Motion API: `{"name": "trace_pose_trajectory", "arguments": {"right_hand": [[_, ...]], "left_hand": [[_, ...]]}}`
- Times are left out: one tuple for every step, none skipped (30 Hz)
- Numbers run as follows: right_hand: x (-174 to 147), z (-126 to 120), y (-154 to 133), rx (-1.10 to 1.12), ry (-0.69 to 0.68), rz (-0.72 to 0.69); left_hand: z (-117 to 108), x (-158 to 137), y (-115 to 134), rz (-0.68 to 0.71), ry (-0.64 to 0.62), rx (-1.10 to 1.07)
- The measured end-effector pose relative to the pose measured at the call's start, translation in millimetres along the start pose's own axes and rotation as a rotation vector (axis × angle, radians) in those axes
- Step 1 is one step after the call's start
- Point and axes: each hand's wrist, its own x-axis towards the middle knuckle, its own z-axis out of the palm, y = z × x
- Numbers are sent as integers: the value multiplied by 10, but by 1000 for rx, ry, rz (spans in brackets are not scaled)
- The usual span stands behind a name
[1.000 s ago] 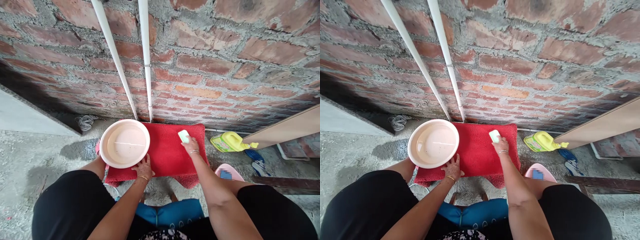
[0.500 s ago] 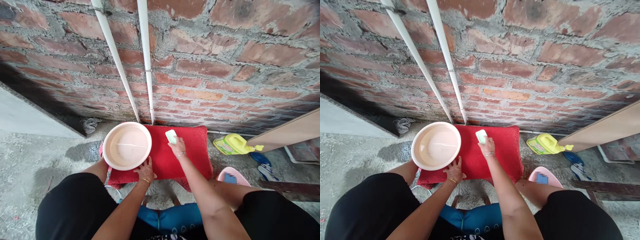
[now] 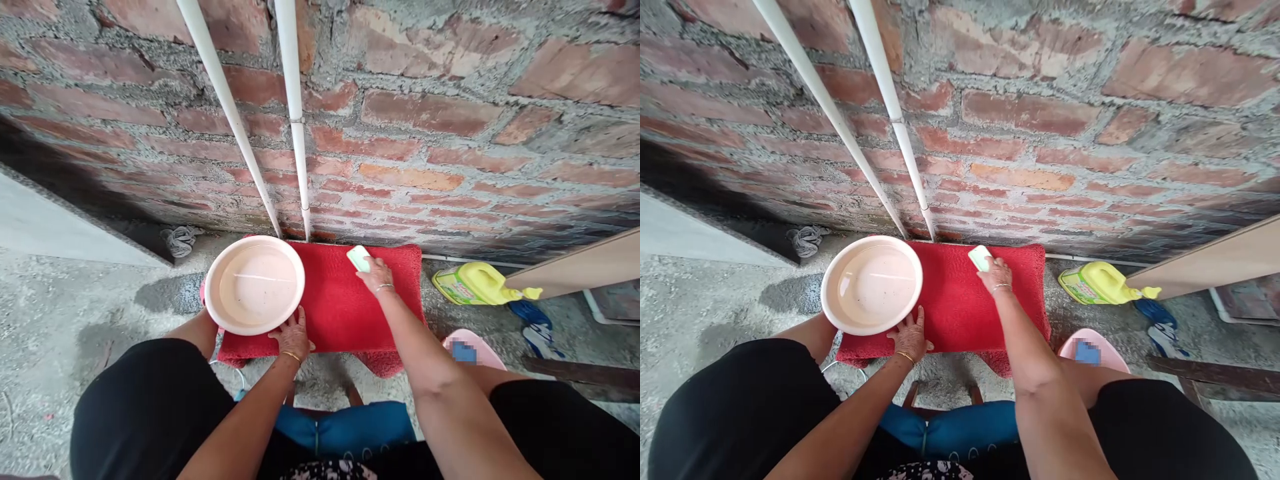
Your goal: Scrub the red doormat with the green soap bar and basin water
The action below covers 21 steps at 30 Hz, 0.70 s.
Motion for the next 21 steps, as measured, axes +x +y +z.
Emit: {"name": "trace_pose_trajectory", "arguments": {"right_hand": [[-33, -47, 280, 34, 22, 92], [-82, -89, 552, 77, 44, 188], [-143, -124, 808, 129, 68, 294], [-211, -152, 1037, 181, 94, 402], [-282, -172, 1231, 226, 121, 507], [-351, -185, 1383, 258, 147, 599], [-413, -188, 1486, 276, 171, 674], [-466, -182, 1537, 284, 191, 728], [-508, -166, 1532, 289, 207, 751], [-541, -137, 1470, 299, 219, 743], [-565, -96, 1356, 314, 231, 706], [-584, -44, 1192, 323, 246, 635], [-599, 17, 986, 321, 256, 533], [-615, 84, 749, 306, 257, 411], [-632, 151, 491, 272, 248, 278], [-649, 216, 228, 230, 212, 152], [-667, 273, -27, 185, 168, 37], [-682, 320, -259, 138, 120, -66], [-691, 354, -453, 94, 73, -150], [-692, 375, -598, 52, 34, -214], [-685, 382, -684, 15, 6, -254]], "left_hand": [[-2, 1, 1, -1, -3, 0], [-6, -1, 2, -2, -3, 0], [-14, -5, 2, -2, -1, 0], [-25, -11, 3, -2, 0, 2], [-37, -17, 5, -4, -1, 4], [-49, -24, 6, -7, -4, 7], [-61, -31, 8, -10, -8, 10], [-71, -35, 9, -11, -11, 11], [-78, -38, 10, -11, -14, 12], [-81, -39, 12, -11, -15, 10], [-82, -38, 13, -10, -15, 9], [-79, -36, 13, -11, -14, 8], [-75, -32, 13, -12, -13, 8], [-69, -27, 13, -12, -11, 10], [-63, -22, 13, -13, -10, 12], [-55, -16, 12, -13, -9, 13], [-47, -11, 11, -12, -10, 14], [-39, -5, 10, -12, -11, 13], [-29, 1, 8, -12, -10, 12], [-18, 8, 6, -11, -9, 9], [-6, 14, 3, -10, -7, 7]]}}
